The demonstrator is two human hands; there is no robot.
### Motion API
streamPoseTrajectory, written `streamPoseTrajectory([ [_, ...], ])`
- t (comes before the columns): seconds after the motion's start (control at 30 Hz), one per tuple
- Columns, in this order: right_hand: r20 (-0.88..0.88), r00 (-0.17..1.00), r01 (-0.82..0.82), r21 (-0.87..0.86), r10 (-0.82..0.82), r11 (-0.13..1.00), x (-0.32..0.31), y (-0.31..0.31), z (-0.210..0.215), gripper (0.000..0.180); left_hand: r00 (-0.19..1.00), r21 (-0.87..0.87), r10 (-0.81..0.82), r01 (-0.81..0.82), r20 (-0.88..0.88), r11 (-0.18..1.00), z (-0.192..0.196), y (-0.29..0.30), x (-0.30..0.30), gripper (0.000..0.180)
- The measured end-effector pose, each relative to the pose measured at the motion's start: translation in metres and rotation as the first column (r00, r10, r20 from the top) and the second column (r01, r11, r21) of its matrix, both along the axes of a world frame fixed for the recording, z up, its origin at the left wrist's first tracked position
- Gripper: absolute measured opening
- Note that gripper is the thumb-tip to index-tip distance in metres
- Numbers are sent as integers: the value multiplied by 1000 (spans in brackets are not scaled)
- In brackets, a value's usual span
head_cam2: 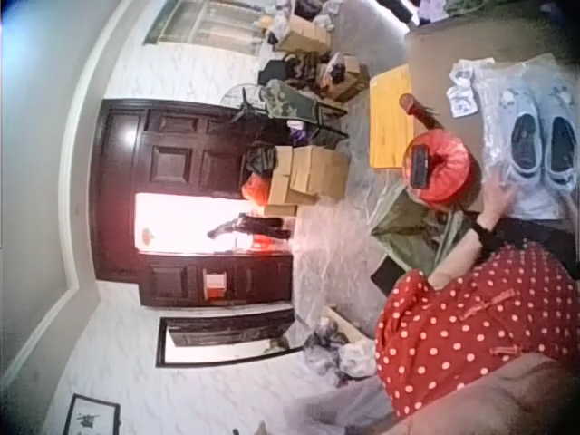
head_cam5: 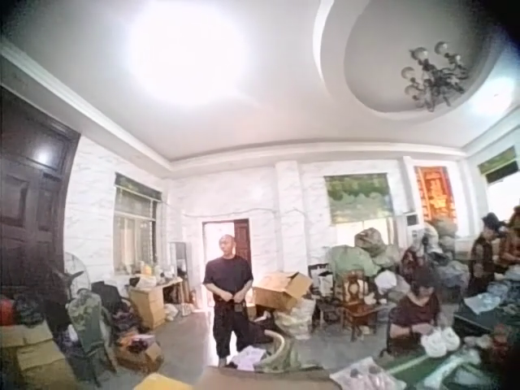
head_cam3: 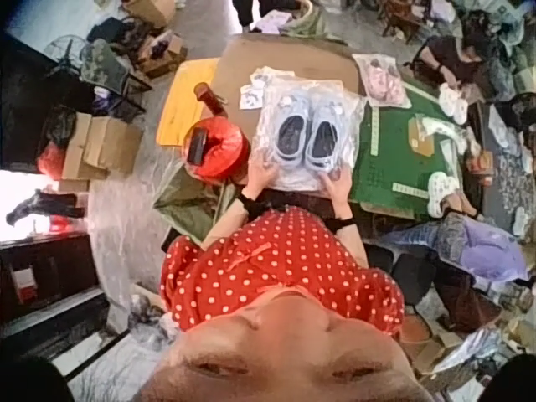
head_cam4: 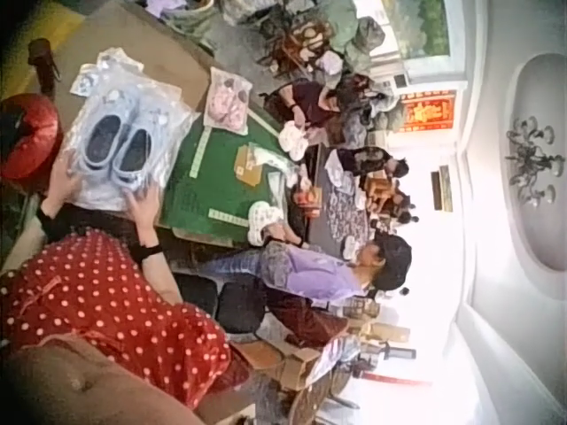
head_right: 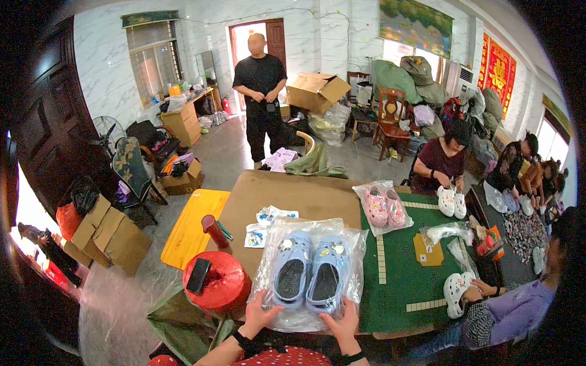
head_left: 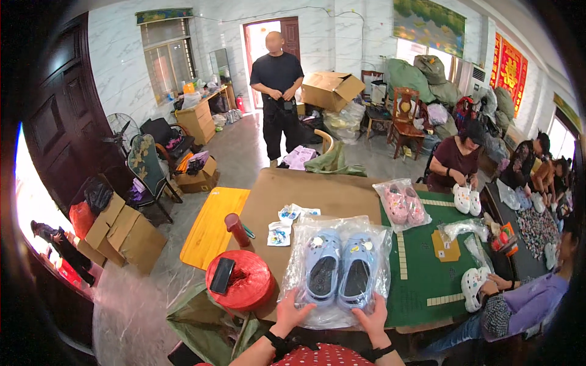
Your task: The recorder picks up a pair of blue clog-style shoes in a plastic bag, inspects them, and places them into a cardboard box.
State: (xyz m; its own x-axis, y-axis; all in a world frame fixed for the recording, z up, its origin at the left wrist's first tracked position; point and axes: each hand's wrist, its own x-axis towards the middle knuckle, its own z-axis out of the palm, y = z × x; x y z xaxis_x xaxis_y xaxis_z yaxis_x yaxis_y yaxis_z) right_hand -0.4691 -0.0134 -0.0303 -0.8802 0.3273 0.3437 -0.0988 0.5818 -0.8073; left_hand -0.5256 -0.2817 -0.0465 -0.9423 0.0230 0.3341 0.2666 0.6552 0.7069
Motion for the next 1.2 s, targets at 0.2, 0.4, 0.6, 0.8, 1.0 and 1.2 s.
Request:
streamPoseTrajectory([
  [0.2, -21, 1000, -5, 14, 5, 1000, -3, -1, 3, 77, 1000, 21, -4, 4, -4, 1000, -1, -1, -2, 78],
  [0.4, 17, 1000, -7, 10, 7, 1000, 0, 0, 2, 79, 1000, -12, -14, 14, -24, 1000, -3, -2, 1, 78],
  [0.6, 6, 1000, 2, 32, -2, 999, 6, 4, 1, 83, 996, 47, -40, 37, 77, 998, -2, 2, 1, 79],
  [0.8, 45, 999, 10, 77, -13, 997, 1, 0, 4, 85, 999, 141, -38, 39, -11, 989, -6, -3, -3, 78],
  [1.0, 102, 995, 9, 49, -14, 999, 4, 3, 13, 85, 997, 180, -72, 76, -28, 981, -17, -3, -8, 72],
  [1.2, 100, 995, 24, 69, -31, 997, 6, 4, 7, 85, 999, 98, -46, 49, -28, 994, -28, -6, -7, 77],
])
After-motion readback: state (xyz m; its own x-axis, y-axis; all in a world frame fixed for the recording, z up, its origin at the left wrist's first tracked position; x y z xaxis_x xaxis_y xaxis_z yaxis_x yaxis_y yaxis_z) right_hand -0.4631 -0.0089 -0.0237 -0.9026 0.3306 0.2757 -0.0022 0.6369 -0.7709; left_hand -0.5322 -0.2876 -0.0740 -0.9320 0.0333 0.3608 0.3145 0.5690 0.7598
